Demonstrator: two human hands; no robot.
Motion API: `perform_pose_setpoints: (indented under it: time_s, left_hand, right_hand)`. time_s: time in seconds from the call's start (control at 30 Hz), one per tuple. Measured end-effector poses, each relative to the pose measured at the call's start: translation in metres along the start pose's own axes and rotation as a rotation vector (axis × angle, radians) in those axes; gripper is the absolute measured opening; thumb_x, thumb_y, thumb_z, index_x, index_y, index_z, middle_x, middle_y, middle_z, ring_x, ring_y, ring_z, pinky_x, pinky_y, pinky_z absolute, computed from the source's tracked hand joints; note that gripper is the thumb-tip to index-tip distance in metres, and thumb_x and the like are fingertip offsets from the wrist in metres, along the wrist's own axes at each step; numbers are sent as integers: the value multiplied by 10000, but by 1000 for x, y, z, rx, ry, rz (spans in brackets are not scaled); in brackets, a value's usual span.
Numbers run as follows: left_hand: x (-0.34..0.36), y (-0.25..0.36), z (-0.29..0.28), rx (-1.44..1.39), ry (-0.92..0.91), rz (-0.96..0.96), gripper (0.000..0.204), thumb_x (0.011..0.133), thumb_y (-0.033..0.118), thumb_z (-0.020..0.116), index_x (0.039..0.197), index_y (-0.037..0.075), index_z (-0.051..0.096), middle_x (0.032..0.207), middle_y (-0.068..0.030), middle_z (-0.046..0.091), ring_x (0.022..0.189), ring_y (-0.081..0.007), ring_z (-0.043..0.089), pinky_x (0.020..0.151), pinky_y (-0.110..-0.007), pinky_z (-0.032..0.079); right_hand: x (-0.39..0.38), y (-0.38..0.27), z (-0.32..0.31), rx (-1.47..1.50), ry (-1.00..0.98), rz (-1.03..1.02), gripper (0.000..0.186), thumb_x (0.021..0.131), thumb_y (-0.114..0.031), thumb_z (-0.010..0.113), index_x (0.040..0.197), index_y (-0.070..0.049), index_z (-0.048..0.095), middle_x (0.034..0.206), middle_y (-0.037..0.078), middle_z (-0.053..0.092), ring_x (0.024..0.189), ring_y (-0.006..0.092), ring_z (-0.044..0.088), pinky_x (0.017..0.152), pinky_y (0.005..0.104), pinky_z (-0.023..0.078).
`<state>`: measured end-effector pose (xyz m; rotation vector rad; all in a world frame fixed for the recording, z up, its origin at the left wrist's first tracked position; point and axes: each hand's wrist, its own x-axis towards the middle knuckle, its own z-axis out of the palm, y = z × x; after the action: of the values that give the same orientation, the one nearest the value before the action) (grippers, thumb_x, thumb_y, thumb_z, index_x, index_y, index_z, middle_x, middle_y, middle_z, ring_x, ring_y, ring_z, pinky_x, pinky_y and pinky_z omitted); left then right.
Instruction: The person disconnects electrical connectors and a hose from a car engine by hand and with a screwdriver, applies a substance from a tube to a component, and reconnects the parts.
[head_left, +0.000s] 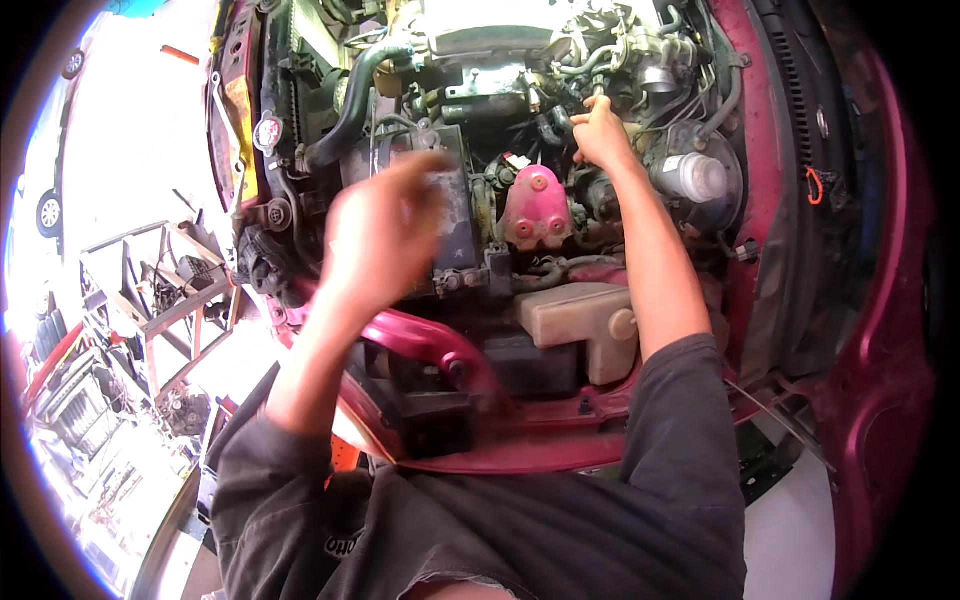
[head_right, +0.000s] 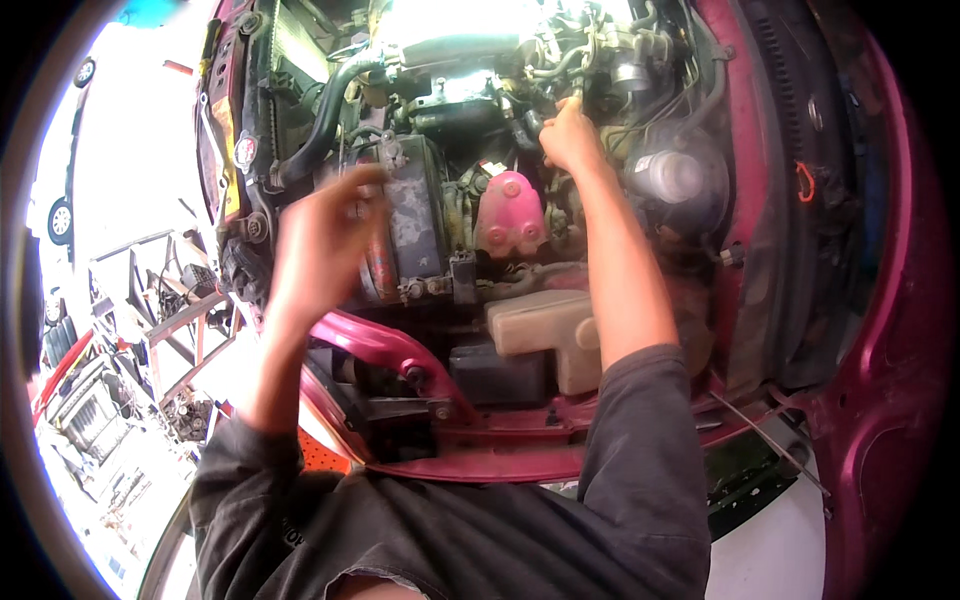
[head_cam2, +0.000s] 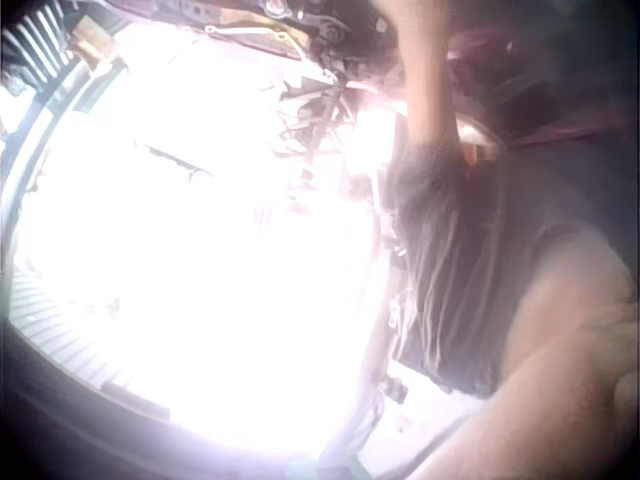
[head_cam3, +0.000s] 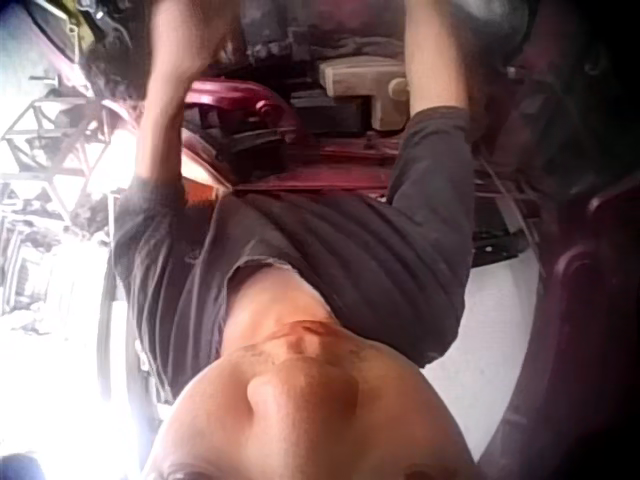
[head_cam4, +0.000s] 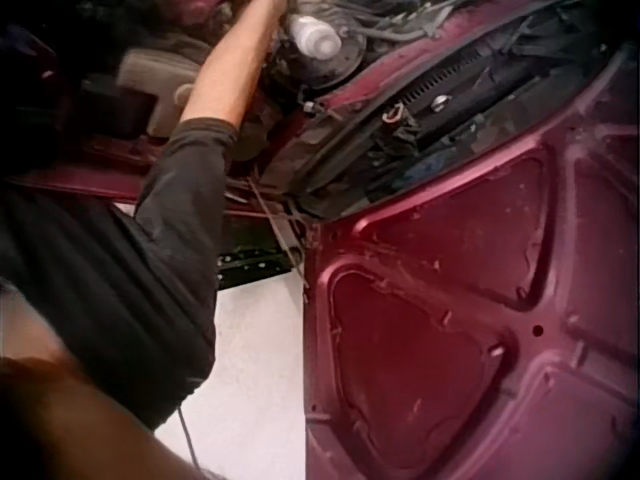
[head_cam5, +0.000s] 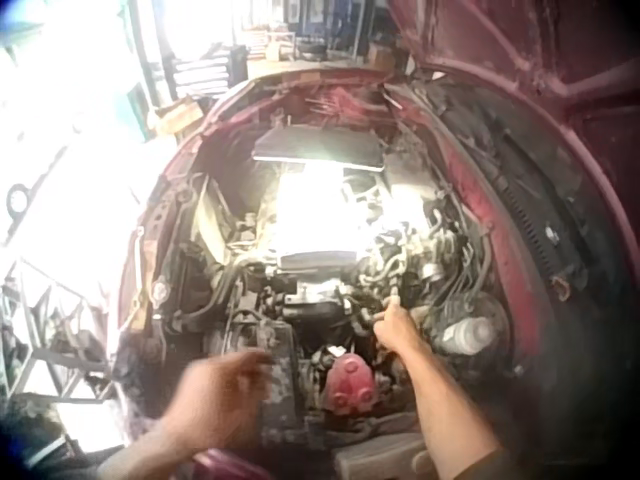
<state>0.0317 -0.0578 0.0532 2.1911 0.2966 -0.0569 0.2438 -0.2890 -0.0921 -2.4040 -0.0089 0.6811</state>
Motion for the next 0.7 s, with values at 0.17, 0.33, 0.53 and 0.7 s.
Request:
perform_pose_setpoints:
  time_s: [0.17, 0.33, 0.53, 0.7]
  left_hand:
    - [108, -7, 146, 471, -399, 57, 548, 816, 114, 553, 1358, 161, 481, 941, -155, 691, 881, -324, 674, 739, -427, 533]
    - [148, -26, 192, 473, -388, 79, 693, 825, 113, 583, 1466, 219, 342, 916, -128, 697, 862, -284, 689, 715, -409, 541]
    - [138, -42, 222, 608, -32, 346, 353, 812, 122, 604, 1158, 51, 602, 1207, -191, 547, 826, -304, 640, 637, -365, 554]
    - [136, -41, 210, 705, -44, 262, 353, 772, 131, 646, 1100, 10, 591, 1282, -247, 466, 744, -270, 653, 601, -342, 557]
  right_hand:
    - [6, -11, -4, -107, -92, 116, 640, 806, -62, 427, 1412, 64, 267, 1027, 301, 648, 640, 292, 702, 679, 362, 562]
    - [10, -1, -1, -205, -103, 113, 686, 834, -72, 431, 1470, 26, 193, 1122, 270, 632, 695, 285, 707, 686, 377, 560]
    - [24, 21, 6, -299, -57, 63, 672, 851, -101, 471, 1461, 23, 219, 1166, 280, 614, 675, 287, 703, 676, 375, 564]
    - [25, 17, 6, -167, -93, 60, 642, 811, -13, 373, 1440, -3, 241, 1258, 203, 602, 589, 250, 679, 516, 320, 539]
